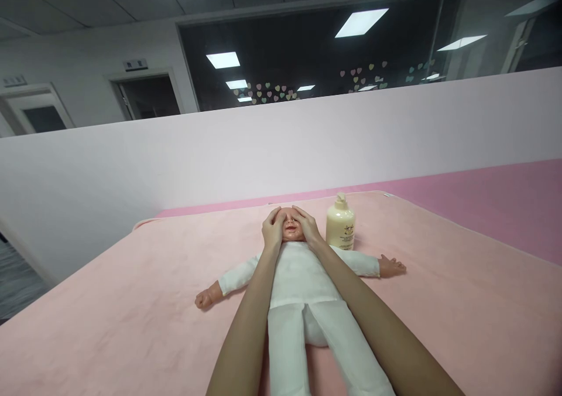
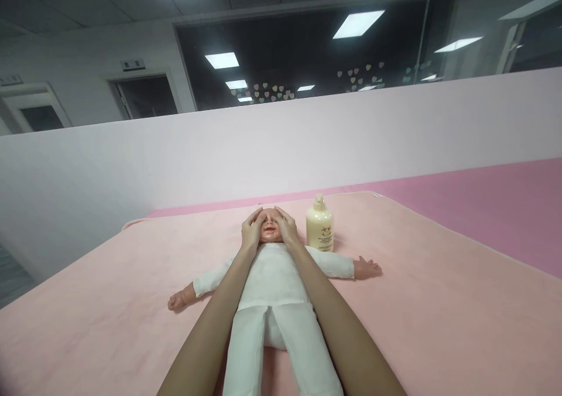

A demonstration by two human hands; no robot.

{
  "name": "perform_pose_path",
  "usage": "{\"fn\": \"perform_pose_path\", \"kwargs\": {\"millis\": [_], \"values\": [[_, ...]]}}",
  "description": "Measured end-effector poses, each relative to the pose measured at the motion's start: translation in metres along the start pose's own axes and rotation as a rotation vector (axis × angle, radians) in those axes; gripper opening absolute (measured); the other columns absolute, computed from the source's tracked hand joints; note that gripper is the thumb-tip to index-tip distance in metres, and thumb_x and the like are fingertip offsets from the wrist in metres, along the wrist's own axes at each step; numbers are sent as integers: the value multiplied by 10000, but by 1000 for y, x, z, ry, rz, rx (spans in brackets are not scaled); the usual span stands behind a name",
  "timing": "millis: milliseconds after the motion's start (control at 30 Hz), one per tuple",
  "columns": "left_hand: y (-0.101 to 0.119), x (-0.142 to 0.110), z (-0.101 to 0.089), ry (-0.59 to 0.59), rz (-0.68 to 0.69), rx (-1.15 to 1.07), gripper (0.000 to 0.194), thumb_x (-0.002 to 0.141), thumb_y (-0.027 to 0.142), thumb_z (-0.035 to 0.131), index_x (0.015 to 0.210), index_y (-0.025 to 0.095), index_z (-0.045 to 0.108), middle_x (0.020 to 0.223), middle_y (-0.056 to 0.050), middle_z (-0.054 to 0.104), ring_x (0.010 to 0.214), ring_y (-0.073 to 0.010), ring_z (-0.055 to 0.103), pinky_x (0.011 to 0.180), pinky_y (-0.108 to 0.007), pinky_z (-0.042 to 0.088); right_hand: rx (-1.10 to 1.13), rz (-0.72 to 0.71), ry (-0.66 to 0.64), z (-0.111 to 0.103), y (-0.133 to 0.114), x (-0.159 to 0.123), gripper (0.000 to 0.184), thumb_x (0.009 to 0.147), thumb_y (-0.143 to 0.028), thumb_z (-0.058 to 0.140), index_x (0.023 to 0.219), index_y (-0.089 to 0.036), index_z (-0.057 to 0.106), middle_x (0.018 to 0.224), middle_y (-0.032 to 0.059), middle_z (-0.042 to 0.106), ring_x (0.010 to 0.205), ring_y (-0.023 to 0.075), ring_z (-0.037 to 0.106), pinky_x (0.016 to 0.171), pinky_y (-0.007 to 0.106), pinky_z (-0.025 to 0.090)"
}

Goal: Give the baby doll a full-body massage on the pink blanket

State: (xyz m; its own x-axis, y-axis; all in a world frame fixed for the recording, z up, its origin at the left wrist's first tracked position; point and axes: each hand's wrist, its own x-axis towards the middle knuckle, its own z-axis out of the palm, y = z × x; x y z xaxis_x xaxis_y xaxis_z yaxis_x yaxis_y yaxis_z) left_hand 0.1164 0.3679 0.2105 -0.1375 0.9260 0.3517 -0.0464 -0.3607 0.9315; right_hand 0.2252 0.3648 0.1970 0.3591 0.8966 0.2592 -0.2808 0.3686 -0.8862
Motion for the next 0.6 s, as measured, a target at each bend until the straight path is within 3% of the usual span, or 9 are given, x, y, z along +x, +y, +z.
{"fn": "perform_pose_path", "kwargs": {"millis": [133,433,600], "values": [[0,1,0,-14,-11,-26,301,733,207,633,1028,198,695,1158,-63,655,1127,-209,565,1023,-336,389,2,4,1,0,2,1,361,647,-277,643,994,-205,708,1199,17,623,1190,203,524,1064,341,369],[-6,6,0,12,-7,-52,368,786,159,412,993,191,715,1161,-41,654,1170,-196,537,1037,-326,382,41,12,3,-2,-3,0,338,651,-157,499,882,-201,742,1115,0,670,1225,206,491,1101,338,311],[-2,2,0,-1,-9,-37,313,745,244,605,1037,174,694,1169,-77,647,1135,-221,560,1011,-342,407,41,7,6,-1,-3,-2,320,671,-254,583,949,-187,726,1174,32,641,1205,219,509,1077,344,349]]}}
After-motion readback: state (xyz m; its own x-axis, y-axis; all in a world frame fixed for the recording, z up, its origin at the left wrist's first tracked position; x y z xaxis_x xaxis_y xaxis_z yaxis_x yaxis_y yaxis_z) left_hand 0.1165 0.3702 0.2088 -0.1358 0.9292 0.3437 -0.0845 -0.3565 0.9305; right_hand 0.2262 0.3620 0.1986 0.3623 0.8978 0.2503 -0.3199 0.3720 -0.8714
